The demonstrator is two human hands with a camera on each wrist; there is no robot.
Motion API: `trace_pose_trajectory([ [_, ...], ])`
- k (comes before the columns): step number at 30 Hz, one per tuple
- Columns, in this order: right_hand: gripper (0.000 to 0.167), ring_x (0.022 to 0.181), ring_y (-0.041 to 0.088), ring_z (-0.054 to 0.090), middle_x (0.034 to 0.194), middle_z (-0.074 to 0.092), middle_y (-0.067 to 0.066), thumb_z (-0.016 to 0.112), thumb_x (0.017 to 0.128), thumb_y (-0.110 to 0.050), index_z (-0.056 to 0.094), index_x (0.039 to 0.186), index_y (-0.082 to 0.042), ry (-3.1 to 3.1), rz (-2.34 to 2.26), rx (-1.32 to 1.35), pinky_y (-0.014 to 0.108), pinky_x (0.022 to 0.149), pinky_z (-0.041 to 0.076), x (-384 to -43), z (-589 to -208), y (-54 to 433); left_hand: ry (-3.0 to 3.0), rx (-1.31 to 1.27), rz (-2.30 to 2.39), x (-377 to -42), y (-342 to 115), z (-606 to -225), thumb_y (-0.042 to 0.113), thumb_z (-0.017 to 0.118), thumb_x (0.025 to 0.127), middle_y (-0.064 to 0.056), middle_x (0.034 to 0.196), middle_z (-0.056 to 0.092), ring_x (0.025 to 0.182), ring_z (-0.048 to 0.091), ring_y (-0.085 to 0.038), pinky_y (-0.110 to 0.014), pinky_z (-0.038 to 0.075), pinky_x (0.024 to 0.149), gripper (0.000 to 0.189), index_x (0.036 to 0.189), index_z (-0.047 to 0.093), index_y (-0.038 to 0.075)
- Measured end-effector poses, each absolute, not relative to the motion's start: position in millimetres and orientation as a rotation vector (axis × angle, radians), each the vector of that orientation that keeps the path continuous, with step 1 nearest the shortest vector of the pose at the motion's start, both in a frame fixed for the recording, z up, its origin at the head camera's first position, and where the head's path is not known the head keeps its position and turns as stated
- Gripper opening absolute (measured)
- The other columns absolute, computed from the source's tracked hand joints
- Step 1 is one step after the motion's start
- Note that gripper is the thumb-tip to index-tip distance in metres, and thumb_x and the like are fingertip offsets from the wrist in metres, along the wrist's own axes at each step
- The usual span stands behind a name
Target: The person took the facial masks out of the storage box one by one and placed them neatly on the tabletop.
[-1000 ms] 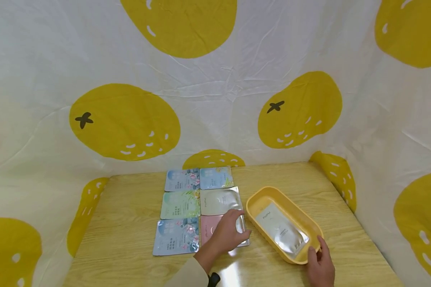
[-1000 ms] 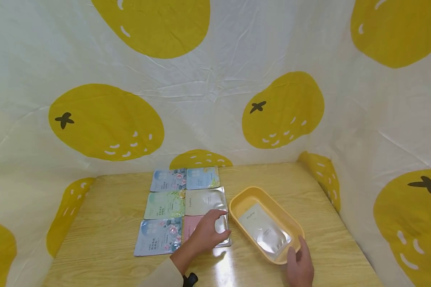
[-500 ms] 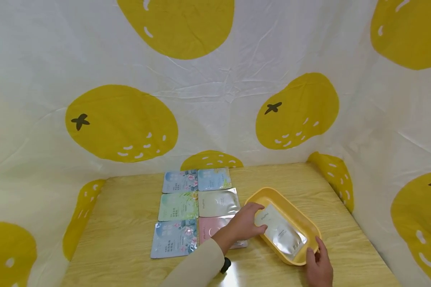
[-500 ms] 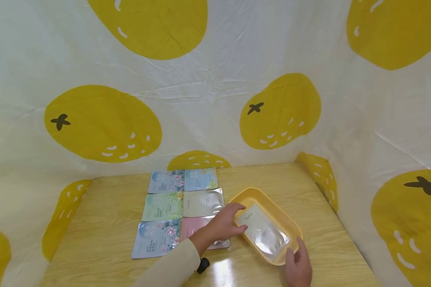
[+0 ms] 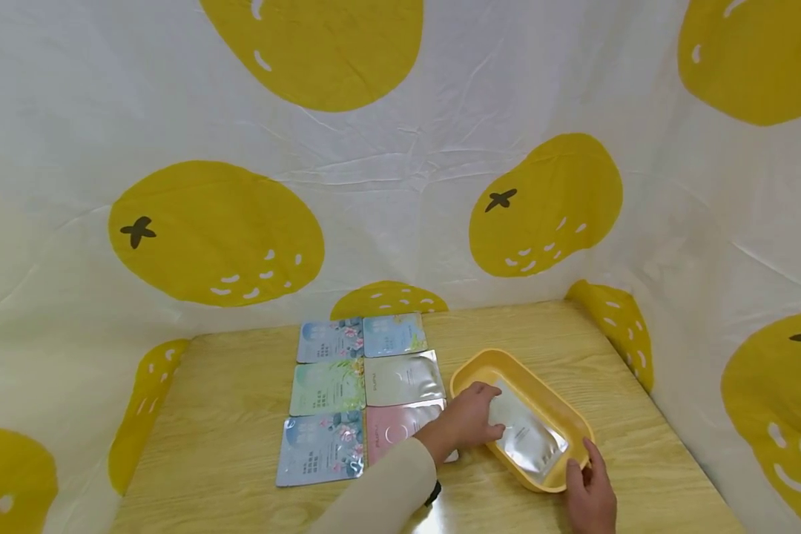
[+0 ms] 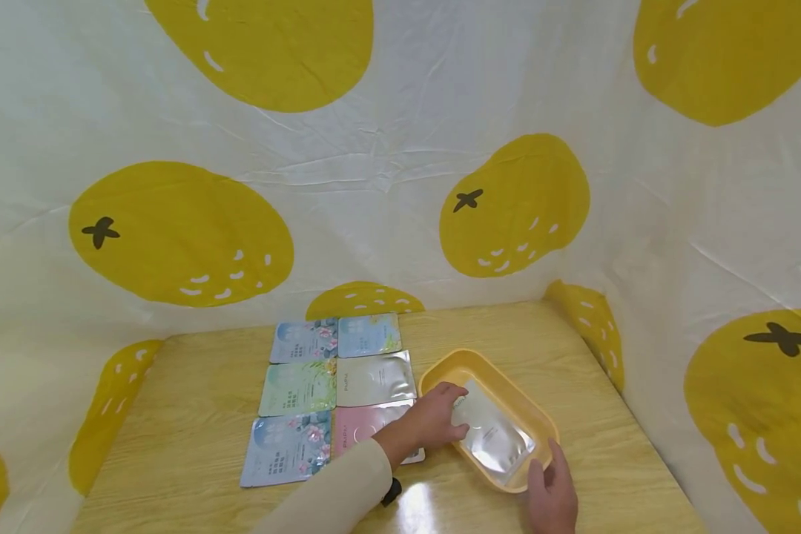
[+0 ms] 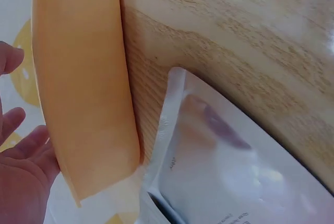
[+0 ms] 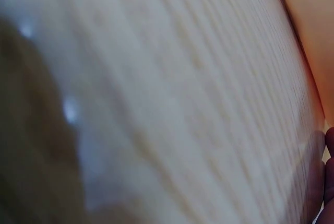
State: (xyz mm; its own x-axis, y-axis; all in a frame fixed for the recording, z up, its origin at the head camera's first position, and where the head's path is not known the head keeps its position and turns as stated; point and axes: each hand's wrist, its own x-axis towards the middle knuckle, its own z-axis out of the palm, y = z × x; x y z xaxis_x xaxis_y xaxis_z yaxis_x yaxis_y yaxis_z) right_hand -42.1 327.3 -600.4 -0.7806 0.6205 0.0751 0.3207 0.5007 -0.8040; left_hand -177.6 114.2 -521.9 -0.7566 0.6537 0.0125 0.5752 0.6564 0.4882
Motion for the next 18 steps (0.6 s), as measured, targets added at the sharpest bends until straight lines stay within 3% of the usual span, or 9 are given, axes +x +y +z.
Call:
trace_pose_trajectory([
  [8, 0.049, 0.067, 0.007, 0.048, 0.075, 0.061, 0.006, 0.052, 0.101, -0.022, 0.048, 0.147, -0.007, -2.378, 1.148, -0.767, 0.015, 0.065, 0.034, -42, -600, 326, 2.711, 0.877, 0.523, -178, 130, -521, 0.047, 0.074, 0.086, -0.004, 0.139, 0.051, 0.122, 0.054, -0.020, -0.028, 0.047, 0.094, 0.071, 0.145, 0.048, 0.017],
  [13, 0.049, 0.075, -0.001, 0.050, 0.100, 0.067, 0.024, 0.053, 0.100, -0.022, 0.047, 0.147, -0.007, -2.371, 1.171, -0.767, 0.014, 0.070, 0.036, -40, -600, 325, 2.783, 0.862, 0.326, -177, 139, -527, 0.054, 0.072, 0.085, -0.004, 0.125, 0.055, 0.111, 0.057, -0.020, -0.029, 0.050, 0.088, 0.068, 0.137, 0.052, 0.015],
  [15, 0.050, 0.079, -0.004, 0.049, 0.112, 0.065, 0.028, 0.053, 0.100, -0.022, 0.047, 0.148, -0.007, -2.363, 1.189, -0.765, 0.014, 0.073, 0.036, -40, -599, 325, 2.810, 0.848, 0.258, -176, 141, -530, 0.056, 0.072, 0.083, -0.004, 0.114, 0.057, 0.102, 0.058, -0.019, -0.029, 0.050, 0.084, 0.064, 0.128, 0.054, 0.014],
  [18, 0.050, 0.082, -0.009, 0.047, 0.117, 0.064, 0.030, 0.053, 0.101, -0.022, 0.046, 0.148, -0.008, -2.356, 1.200, -0.764, 0.013, 0.074, 0.036, -41, -600, 325, 2.817, 0.804, 0.212, -177, 144, -530, 0.057, 0.074, 0.081, -0.005, 0.101, 0.056, 0.092, 0.058, -0.020, -0.030, 0.051, 0.078, 0.060, 0.116, 0.054, 0.012],
])
